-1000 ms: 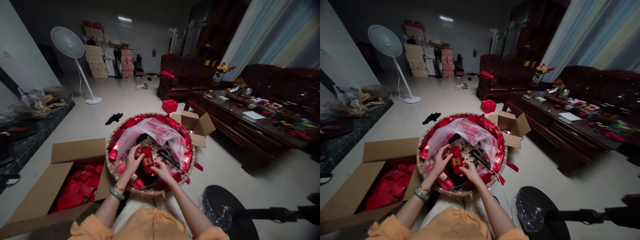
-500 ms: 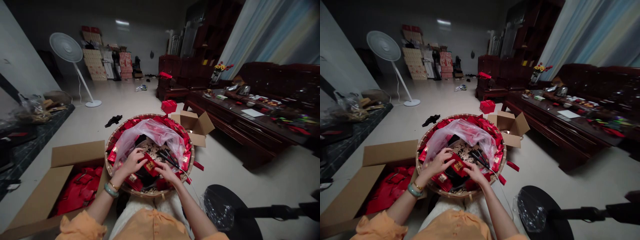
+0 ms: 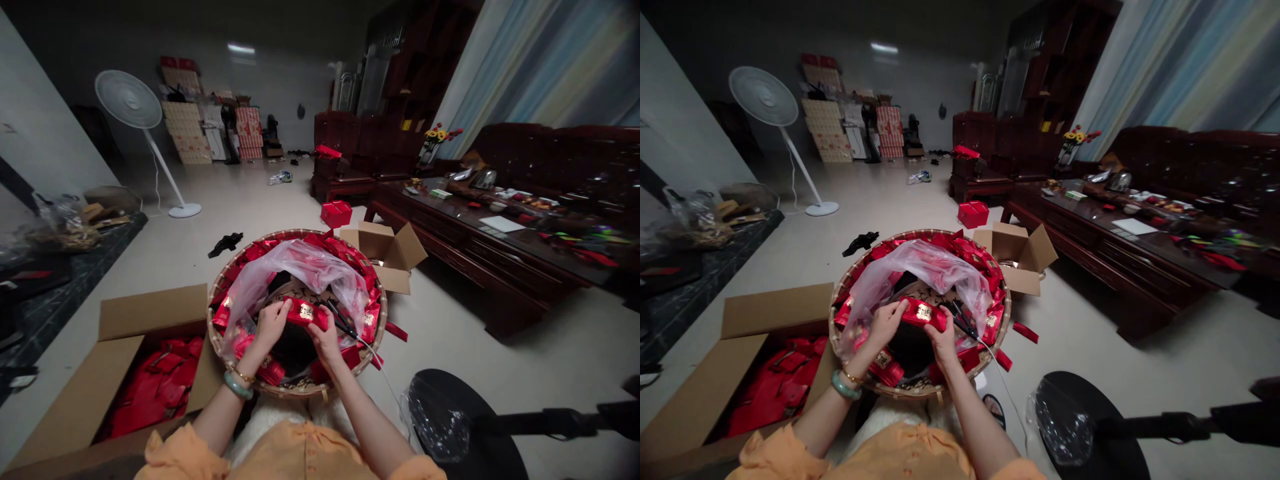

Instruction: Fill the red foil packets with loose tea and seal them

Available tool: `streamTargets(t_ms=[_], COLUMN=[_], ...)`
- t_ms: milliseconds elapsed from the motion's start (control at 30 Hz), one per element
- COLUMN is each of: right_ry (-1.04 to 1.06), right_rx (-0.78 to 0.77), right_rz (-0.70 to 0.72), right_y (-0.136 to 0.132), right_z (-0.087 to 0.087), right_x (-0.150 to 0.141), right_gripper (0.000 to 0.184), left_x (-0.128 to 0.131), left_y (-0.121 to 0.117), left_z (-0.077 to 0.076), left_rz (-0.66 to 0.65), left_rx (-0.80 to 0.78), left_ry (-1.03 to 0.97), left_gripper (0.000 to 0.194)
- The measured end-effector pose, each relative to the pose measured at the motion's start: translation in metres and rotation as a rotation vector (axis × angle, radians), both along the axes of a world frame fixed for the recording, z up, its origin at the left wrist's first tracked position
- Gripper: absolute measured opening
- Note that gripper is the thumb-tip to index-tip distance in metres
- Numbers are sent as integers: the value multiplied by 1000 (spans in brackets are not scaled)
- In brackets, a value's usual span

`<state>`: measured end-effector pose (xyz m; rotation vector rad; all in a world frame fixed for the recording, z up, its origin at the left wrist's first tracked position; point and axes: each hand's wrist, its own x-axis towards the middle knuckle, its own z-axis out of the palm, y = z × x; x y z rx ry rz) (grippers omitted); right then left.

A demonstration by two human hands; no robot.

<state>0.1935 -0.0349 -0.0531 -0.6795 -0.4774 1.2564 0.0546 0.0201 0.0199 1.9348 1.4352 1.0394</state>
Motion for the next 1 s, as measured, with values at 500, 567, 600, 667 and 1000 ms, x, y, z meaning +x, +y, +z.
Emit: streamTargets(t_ms=[500,567,600,667,1000], right_ry=[279,272,279,305,404], right_rx=[152,165,170,168,1], right_rz=[213,214,203,172,43], right_y=[9,11,12,16,22], right_z=[5,5,4,4,-4], right_x=[0,-1,-1,-1,-1], right_gripper=[70,72,69,60,48], left_x=[6,7,7,9,19], left_y=[-8,-11,-12,-16,-31], left_z=[8,11,12,13,13], left_rz=[-192,-210,-222,-259,-250], left_rx=[-229,-266,-280,-304,-285], left_ry=[-197,-228,-246,-281,-420], left_gripper=[46,44,42,38,27])
